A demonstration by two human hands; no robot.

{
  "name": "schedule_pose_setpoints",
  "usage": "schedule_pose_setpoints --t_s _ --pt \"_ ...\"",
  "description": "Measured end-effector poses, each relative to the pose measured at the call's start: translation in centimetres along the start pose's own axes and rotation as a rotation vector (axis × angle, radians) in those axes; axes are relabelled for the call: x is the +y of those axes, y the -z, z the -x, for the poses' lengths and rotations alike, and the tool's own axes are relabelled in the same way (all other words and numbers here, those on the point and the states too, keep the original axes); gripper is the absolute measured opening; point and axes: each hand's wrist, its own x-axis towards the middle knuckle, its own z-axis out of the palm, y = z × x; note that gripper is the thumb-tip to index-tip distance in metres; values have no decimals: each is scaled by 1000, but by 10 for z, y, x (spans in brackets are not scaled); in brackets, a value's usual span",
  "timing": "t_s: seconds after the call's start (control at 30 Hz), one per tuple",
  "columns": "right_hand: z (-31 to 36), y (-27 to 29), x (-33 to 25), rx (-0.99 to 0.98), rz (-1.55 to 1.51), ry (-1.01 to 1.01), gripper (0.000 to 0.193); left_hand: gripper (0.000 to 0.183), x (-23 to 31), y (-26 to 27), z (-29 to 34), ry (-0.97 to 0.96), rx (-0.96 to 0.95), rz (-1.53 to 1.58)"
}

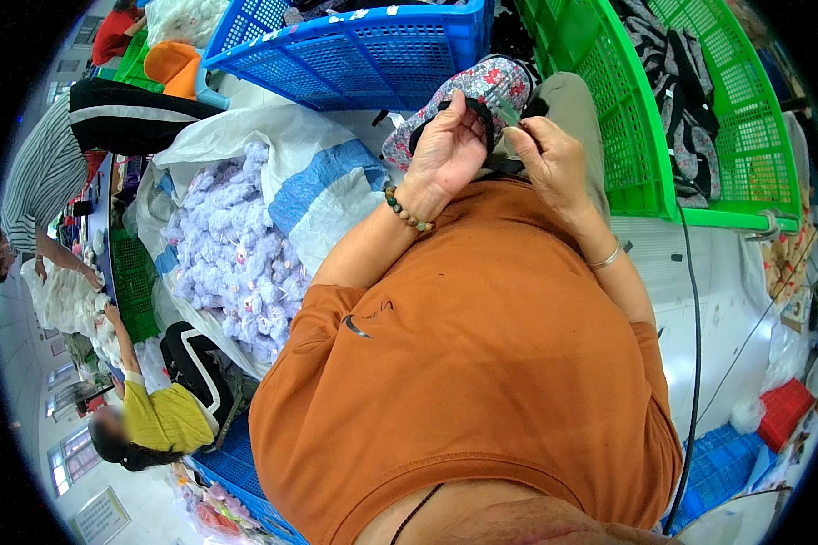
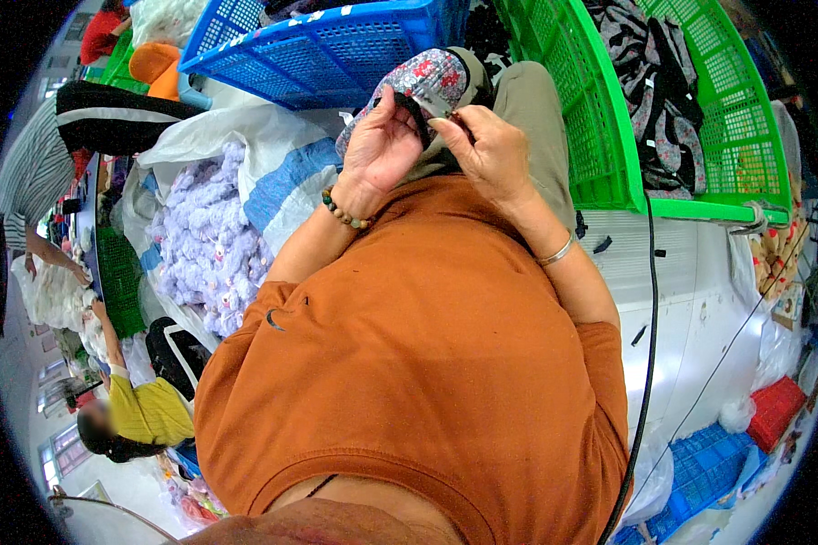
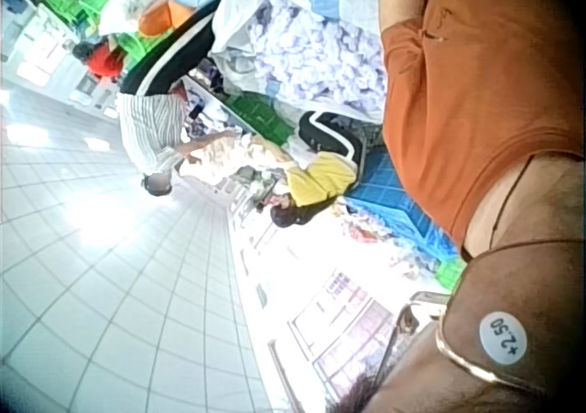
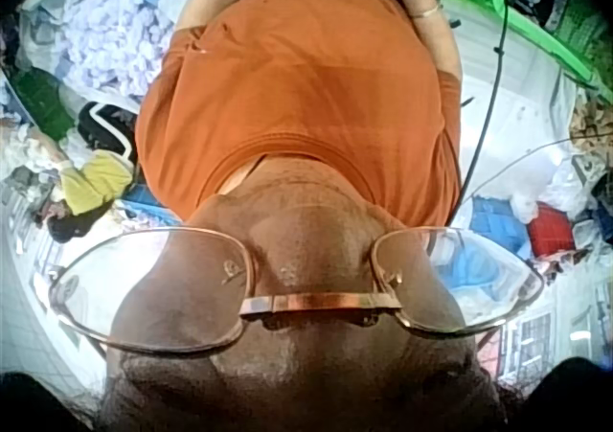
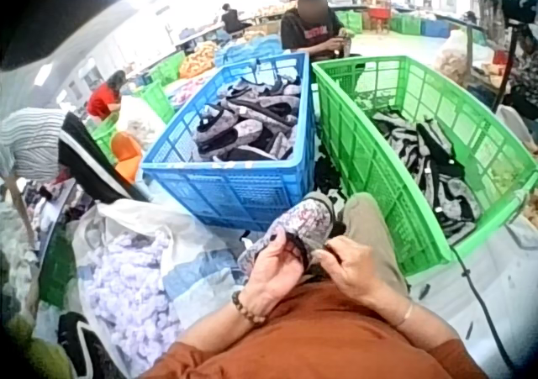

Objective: The person uses a small blade to trim excess fabric and thread from the edges of a floral-patterned slip-on shoe. They repeatedly rotate the shoe to access different sides, cutting along the seam where the fabric meets the sole.

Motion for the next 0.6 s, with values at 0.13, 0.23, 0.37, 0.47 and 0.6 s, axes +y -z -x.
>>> schedule_pose_setpoints --t_s 0.13,0.23,0.37,0.47,0.6 --pt "-2 0 0 -2 132 101 31 33 -1 -1 1 -28 -18 -29" --pt "-3 3 -2 6 163 115 32 33 -1 -2 3 -8 -20 -12" --pt "-5 6 -2 -22 239 136 33 35 -2 -3 4 -5 -30 -39" --pt "-7 7 -2 -52 183 104 32 35 -3 -1 3 -4 -27 -37" --pt "-5 6 9 -190 -122 -115 30 36 -3 4 2 20 -52 -12"
